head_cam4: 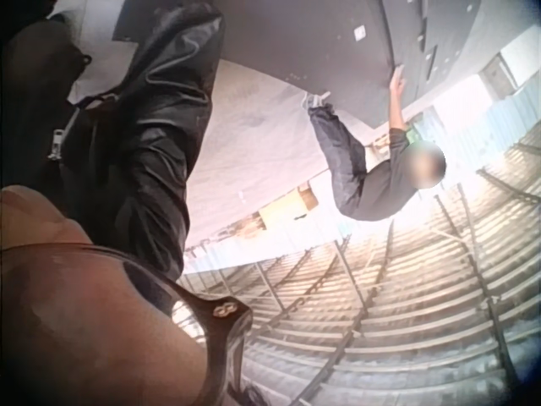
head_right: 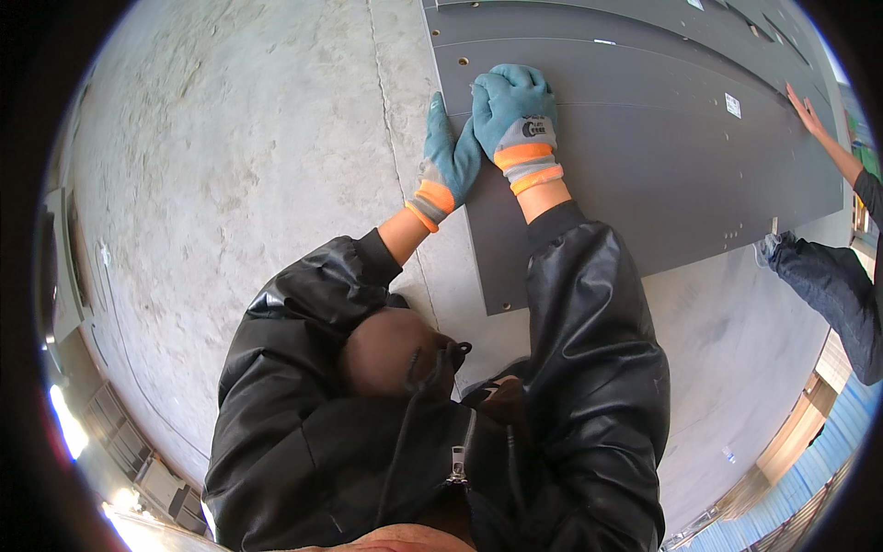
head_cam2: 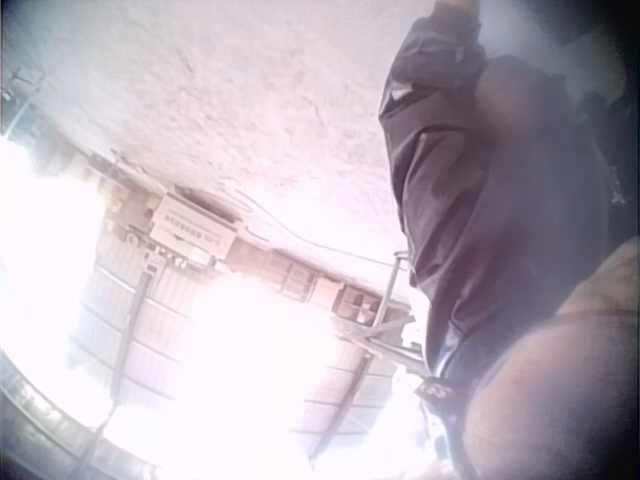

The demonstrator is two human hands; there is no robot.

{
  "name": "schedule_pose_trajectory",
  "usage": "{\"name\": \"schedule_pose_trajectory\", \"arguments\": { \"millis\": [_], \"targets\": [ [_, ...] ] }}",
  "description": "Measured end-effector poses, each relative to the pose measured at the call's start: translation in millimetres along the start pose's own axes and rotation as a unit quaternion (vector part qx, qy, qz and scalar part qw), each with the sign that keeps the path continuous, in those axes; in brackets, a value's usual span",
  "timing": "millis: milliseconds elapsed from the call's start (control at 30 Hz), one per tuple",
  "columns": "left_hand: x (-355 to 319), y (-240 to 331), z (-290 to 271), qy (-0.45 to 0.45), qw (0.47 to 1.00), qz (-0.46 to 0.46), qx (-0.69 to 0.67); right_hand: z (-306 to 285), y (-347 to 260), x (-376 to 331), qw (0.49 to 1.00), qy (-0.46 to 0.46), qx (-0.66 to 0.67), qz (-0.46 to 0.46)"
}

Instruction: The person wipes a large gray panel with a cloth, then uses a utility knife to trim edges and a marker to mark holes. The person stacks the finished panel with others on the floor.

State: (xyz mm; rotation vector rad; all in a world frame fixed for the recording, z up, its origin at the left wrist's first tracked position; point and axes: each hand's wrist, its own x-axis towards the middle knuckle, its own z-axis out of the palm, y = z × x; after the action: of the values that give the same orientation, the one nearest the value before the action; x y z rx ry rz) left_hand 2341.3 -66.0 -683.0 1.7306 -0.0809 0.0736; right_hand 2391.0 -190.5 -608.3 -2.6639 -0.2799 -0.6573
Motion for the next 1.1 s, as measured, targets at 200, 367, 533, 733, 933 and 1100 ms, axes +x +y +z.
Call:
{"name": "schedule_pose_trajectory", "arguments": {
  "millis": [200, 367, 533, 733, 933, 1100],
  "targets": [
    [-2.3, -4.4, -0.4, -0.003, 1.0, -0.004, -0.03, -0.1, -3.2, 0.8, 1.0, 0.007, -0.004, -0.007],
    [0.9, 1.8, 0.1, -0.004, 0.999, -0.004, -0.034, 1.7, 1.6, 0.5, 1.0, 0.0, -0.002, -0.011],
    [0.4, 5.0, -3.1, -0.01, 1.0, -0.005, 0.001, 1.0, 1.5, 2.7, 1.0, 0.016, 0.005, -0.016],
    [-9.0, 19.1, -7.7, 0.02, 0.994, -0.056, -0.087, -2.3, 2.4, 2.8, 1.0, 0.012, 0.002, -0.004],
    [-12.4, 13.8, -13.2, 0.008, 0.998, 0.053, 0.022, -0.6, -1.9, 2.6, 1.0, 0.012, -0.003, -0.007],
    [-13.0, 14.4, -15.1, -0.002, 0.999, 0.034, 0.012, -0.2, -3.7, 1.3, 1.0, 0.013, 0.002, -0.014]
  ]
}}
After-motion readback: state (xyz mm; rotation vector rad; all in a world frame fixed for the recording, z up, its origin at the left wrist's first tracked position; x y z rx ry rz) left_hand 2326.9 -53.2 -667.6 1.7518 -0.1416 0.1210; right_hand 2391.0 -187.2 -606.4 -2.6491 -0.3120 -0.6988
